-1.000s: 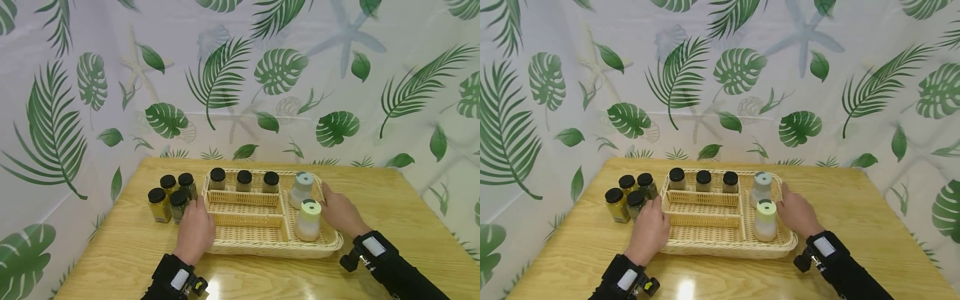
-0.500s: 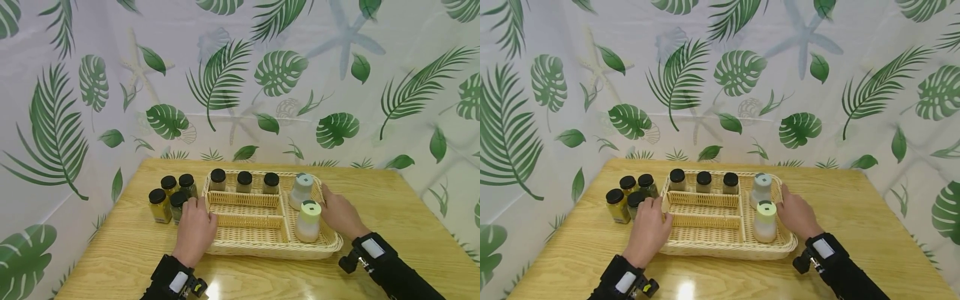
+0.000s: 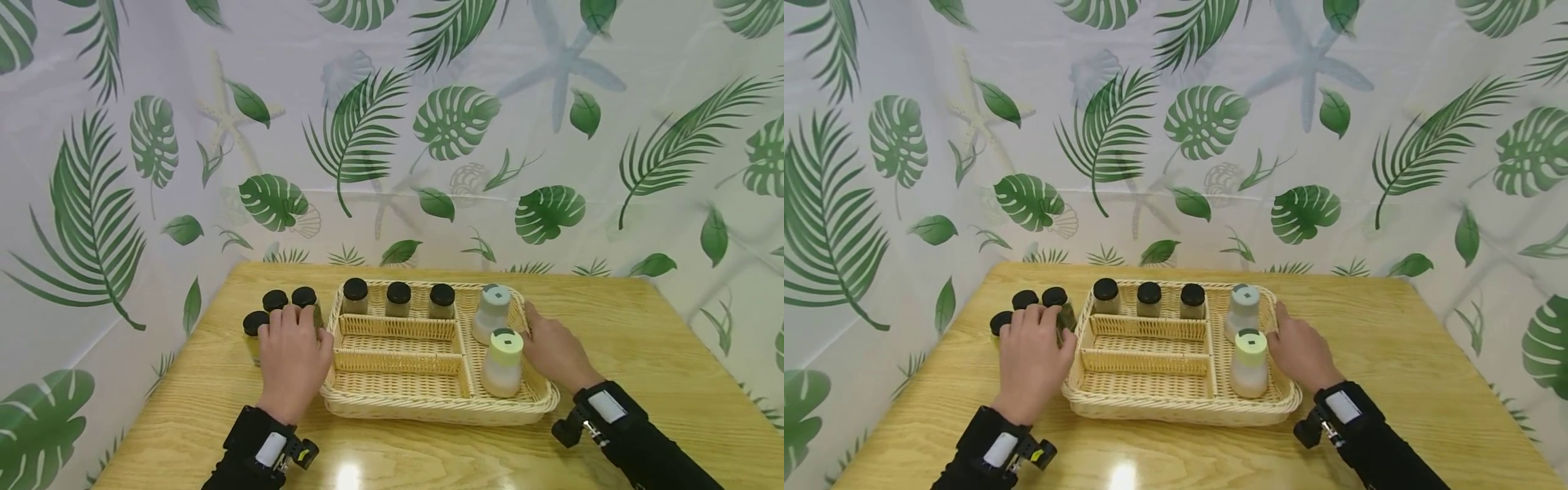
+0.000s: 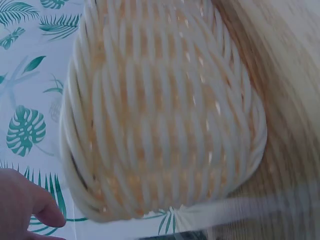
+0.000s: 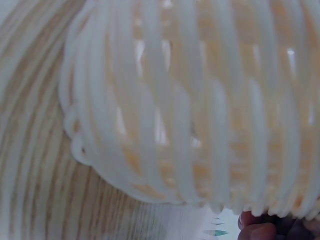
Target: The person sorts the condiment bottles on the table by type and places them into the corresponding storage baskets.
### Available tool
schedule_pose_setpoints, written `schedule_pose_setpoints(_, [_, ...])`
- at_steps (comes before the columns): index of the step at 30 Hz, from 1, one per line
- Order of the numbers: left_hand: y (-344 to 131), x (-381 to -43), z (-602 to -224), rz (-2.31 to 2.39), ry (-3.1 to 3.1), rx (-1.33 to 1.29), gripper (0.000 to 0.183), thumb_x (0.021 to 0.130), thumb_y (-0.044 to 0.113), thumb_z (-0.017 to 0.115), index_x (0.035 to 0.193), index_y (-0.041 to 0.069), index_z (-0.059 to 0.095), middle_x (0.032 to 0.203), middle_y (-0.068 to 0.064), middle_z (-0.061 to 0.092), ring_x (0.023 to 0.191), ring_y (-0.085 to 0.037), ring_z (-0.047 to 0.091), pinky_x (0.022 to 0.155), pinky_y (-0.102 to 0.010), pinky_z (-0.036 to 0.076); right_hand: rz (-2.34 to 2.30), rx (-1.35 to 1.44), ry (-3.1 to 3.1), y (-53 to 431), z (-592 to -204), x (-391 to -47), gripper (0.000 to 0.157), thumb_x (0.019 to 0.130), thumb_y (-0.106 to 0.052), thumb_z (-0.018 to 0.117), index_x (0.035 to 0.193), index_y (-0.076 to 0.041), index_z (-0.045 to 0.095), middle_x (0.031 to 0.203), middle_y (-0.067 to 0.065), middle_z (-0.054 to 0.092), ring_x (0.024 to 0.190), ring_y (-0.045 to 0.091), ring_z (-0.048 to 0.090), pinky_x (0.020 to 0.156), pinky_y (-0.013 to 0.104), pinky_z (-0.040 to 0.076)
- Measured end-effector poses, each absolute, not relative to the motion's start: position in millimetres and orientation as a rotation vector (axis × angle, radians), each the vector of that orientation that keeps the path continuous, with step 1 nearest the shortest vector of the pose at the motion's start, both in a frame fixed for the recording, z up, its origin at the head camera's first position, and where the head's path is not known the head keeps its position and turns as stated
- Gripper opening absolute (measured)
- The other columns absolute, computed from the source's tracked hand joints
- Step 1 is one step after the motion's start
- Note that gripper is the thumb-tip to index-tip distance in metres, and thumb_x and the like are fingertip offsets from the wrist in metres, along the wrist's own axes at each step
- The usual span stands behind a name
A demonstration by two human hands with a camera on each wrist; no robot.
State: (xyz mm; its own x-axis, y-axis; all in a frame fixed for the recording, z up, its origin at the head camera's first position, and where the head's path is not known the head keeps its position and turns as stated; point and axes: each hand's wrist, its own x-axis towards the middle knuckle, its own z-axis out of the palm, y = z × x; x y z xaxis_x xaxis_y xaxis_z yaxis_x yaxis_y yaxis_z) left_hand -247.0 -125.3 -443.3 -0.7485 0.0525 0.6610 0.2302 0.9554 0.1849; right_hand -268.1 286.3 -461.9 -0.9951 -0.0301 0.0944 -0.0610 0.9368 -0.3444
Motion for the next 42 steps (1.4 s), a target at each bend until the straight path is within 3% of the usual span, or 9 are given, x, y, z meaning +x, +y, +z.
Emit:
schedule_pose_setpoints(5, [-135.5, -252.2, -444.7, -0.315, -2.491, -0.13, 0.036, 0.089, 0.019, 0.066, 0.116, -0.004, 0.068, 0.109, -0.023, 0.061, 0.099, -0.04, 0.054, 0.075, -0.05, 0.044, 0.532, 0.08, -2.995, 286.6, -463.7, -268.8, 0.066, 0.103, -0.016, 0.05, 0.154, 0.012, 0.021, 0.069, 0.007, 0.06, 0.058, 0.017, 0.052, 0.05, 0.031, 0.036])
schedule_pose_setpoints(12, [-144.3, -256.3, -443.6, -0.323, -2.482, -0.178, 0.032, 0.085, 0.011, 0.071, 0.11, -0.009, 0.068, 0.105, -0.028, 0.061, 0.089, -0.042, 0.055, 0.066, -0.05, 0.051, 0.541, 0.085, -2.978, 287.5, -465.1, -267.4, 0.065, 0.103, -0.016, 0.05, 0.154, 0.012, 0.021, 0.062, 0.004, 0.052, 0.053, 0.016, 0.048, 0.048, 0.03, 0.033])
schedule_pose_setpoints(22, [-147.2, -257.9, -441.3, -0.443, -2.582, -0.147, 0.032, 0.086, 0.007, 0.068, 0.111, -0.013, 0.066, 0.105, -0.029, 0.058, 0.093, -0.041, 0.055, 0.063, -0.051, 0.056, 0.555, 0.075, -2.971, 289.1, -465.7, -268.5, 0.066, 0.102, -0.016, 0.05, 0.155, 0.01, 0.021, 0.074, 0.01, 0.062, 0.054, 0.016, 0.049, 0.047, 0.031, 0.033])
schedule_pose_setpoints(33, [-153.8, -259.2, -442.1, -0.414, -2.564, -0.188, 0.024, 0.081, 0.007, 0.073, 0.093, -0.012, 0.066, 0.093, -0.027, 0.06, 0.088, -0.042, 0.056, 0.073, -0.05, 0.053, 0.598, 0.062, -2.977, 283.9, -467.4, -269.2, 0.066, 0.103, -0.017, 0.05, 0.156, 0.009, 0.021, 0.081, 0.012, 0.065, 0.056, 0.017, 0.05, 0.048, 0.031, 0.034])
schedule_pose_setpoints(42, [-155.4, -259.2, -429.5, -0.364, -2.492, -0.279, 0.019, 0.081, 0.005, 0.071, 0.088, -0.013, 0.066, 0.09, -0.026, 0.06, 0.084, -0.041, 0.057, 0.072, -0.047, 0.055, 0.598, 0.062, -2.97, 285.5, -465.1, -265.7, 0.065, 0.103, -0.016, 0.049, 0.155, 0.01, 0.021, 0.064, 0.005, 0.05, 0.052, 0.016, 0.045, 0.047, 0.031, 0.031])
